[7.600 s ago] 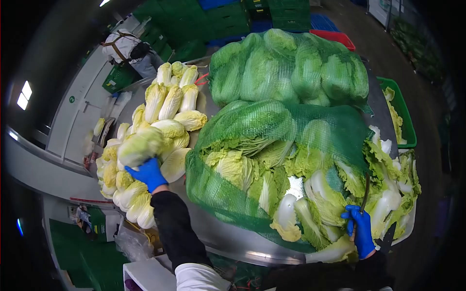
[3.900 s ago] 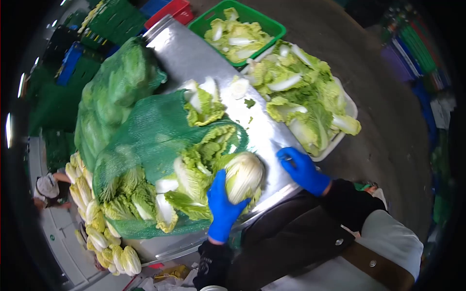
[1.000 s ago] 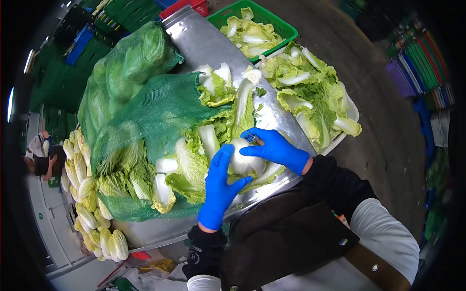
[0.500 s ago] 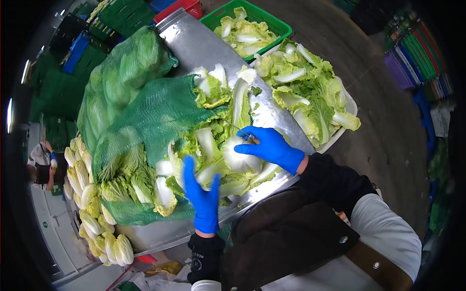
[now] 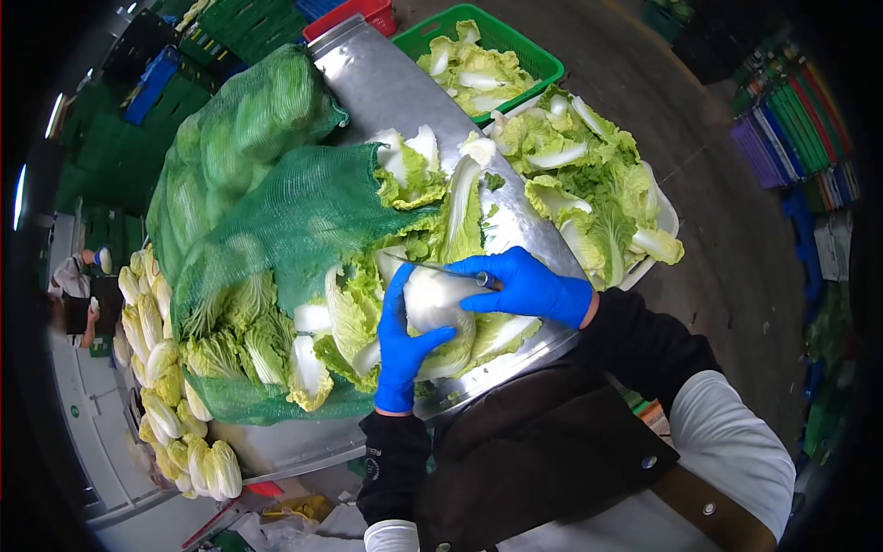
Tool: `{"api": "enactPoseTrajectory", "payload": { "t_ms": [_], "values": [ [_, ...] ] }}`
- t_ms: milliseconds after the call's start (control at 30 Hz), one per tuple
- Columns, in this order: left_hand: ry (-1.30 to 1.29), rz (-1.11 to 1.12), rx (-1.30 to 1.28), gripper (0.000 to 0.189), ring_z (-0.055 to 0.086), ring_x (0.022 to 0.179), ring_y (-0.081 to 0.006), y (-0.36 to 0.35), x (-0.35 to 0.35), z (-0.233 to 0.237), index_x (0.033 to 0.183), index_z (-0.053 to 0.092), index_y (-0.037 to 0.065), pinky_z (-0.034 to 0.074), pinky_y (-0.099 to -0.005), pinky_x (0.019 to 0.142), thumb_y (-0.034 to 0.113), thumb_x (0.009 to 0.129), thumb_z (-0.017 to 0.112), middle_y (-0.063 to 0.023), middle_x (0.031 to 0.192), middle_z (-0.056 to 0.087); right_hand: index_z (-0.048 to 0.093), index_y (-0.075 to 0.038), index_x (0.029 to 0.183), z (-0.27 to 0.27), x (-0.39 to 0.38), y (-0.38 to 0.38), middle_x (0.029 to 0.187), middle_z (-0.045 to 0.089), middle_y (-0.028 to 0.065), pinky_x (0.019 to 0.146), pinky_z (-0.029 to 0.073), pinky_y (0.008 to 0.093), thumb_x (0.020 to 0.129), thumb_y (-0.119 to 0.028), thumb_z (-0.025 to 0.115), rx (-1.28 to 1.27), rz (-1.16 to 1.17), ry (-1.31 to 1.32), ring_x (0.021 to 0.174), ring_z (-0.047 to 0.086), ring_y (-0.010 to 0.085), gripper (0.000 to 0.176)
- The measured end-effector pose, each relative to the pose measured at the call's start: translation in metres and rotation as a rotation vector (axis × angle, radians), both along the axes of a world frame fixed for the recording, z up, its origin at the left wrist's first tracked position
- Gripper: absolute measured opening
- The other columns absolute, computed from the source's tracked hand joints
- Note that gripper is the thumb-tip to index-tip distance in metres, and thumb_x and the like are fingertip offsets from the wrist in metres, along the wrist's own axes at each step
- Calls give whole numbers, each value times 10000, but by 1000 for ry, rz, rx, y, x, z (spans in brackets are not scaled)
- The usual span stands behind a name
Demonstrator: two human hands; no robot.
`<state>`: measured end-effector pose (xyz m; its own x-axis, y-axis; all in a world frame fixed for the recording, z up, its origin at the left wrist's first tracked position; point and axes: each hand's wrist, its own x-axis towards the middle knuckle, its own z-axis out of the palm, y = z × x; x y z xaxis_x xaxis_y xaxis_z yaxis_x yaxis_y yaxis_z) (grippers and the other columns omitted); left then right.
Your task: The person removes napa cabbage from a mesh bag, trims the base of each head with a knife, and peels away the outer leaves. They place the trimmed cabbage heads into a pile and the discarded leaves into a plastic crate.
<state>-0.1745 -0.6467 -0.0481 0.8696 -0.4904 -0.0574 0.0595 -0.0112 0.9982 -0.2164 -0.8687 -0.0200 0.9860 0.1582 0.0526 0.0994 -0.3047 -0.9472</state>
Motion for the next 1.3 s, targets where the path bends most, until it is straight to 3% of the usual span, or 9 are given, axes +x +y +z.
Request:
{"api": "enactPoseTrajectory", "payload": {
  "t_ms": [167, 267, 367, 433, 567, 633, 800, 967, 1300],
  "values": [
    [398, -106, -336, 940, 463, 1200, -279, 21, 7, 14, 1381, 323, 22, 363, -399, 1023, 329, 600, 746, -143, 1314, 463, 623, -61, 1076, 10, 20, -8, 806, 661, 104, 653, 491, 272, 713, -253, 764, 129, -148, -95, 682, 610, 141, 434],
    [827, 92, -734, 815, 469, 1188, -344, 13, -19, 20, 1389, 323, 53, 370, -474, 1011, 519, 755, 535, -188, 1331, 450, 605, -41, 1119, 14, 26, -23, 854, 653, 80, 685, 488, 277, 686, -308, 795, -322, -257, 100, 733, 584, 121, 544],
    [889, 69, -1043, 789, 452, 1204, -335, 6, -29, 14, 1400, 316, 77, 354, -476, 1021, 562, 801, 485, -167, 1353, 433, 556, -68, 1210, 35, 13, 12, 916, 652, 63, 715, 493, 264, 714, -255, 787, -12, -136, 297, 823, 597, 101, 579],
    [911, 207, -839, 780, 433, 1222, -325, 0, -32, 33, 1409, 303, 93, 348, -467, 1028, 595, 828, 439, -148, 1376, 410, 569, -20, 1177, 18, 11, 36, 970, 611, 21, 776, 465, 244, 688, -141, 805, 575, -90, 332, 880, 544, 83, 556],
    [999, 214, -911, 814, 466, 1184, -343, -3, -32, 32, 1404, 291, 58, 375, -456, 1006, 626, 830, 392, -203, 1348, 423, 596, -6, 1119, 9, 18, 17, 963, 620, 26, 785, 462, 241, 693, -67, 773, 204, -41, 250, 869, 548, 85, 465],
    [948, -277, -850, 884, 530, 1080, -385, 7, -23, 13, 1376, 307, 4, 424, -444, 955, 677, 807, 380, -281, 1255, 475, 622, -30, 1075, -1, 23, -2, 892, 639, 46, 721, 474, 256, 714, -82, 743, 153, 8, 161, 775, 551, 81, 384],
    [899, -216, -952, 795, 543, 1062, -379, -10, -44, 24, 1349, 329, -18, 469, -459, 895, 521, 797, 520, -296, 1210, 492, 607, -28, 1094, -16, 19, -19, 821, 639, 109, 627, 471, 279, 756, -219, 734, -575, -217, 41, 673, 545, 91, 409],
    [1018, 119, -689, 741, 548, 1085, -328, -5, -32, 27, 1329, 357, -19, 465, -447, 919, 421, 778, 585, -247, 1207, 509, 589, -5, 1120, 15, 0, 30, 664, 571, 108, 585, 463, 329, 711, -449, 737, 87, -173, 146, 587, 568, 206, 622],
    [752, 33, -394, 646, 556, 1076, -266, 3, -32, 2, 1318, 379, -13, 467, -381, 915, 297, 797, 603, -179, 1215, 522, 583, 10, 1132, 22, 0, 24, 678, 580, 96, 613, 468, 308, 711, -265, 711, -196, 42, 177, 620, 563, 161, 518]
  ]
}}
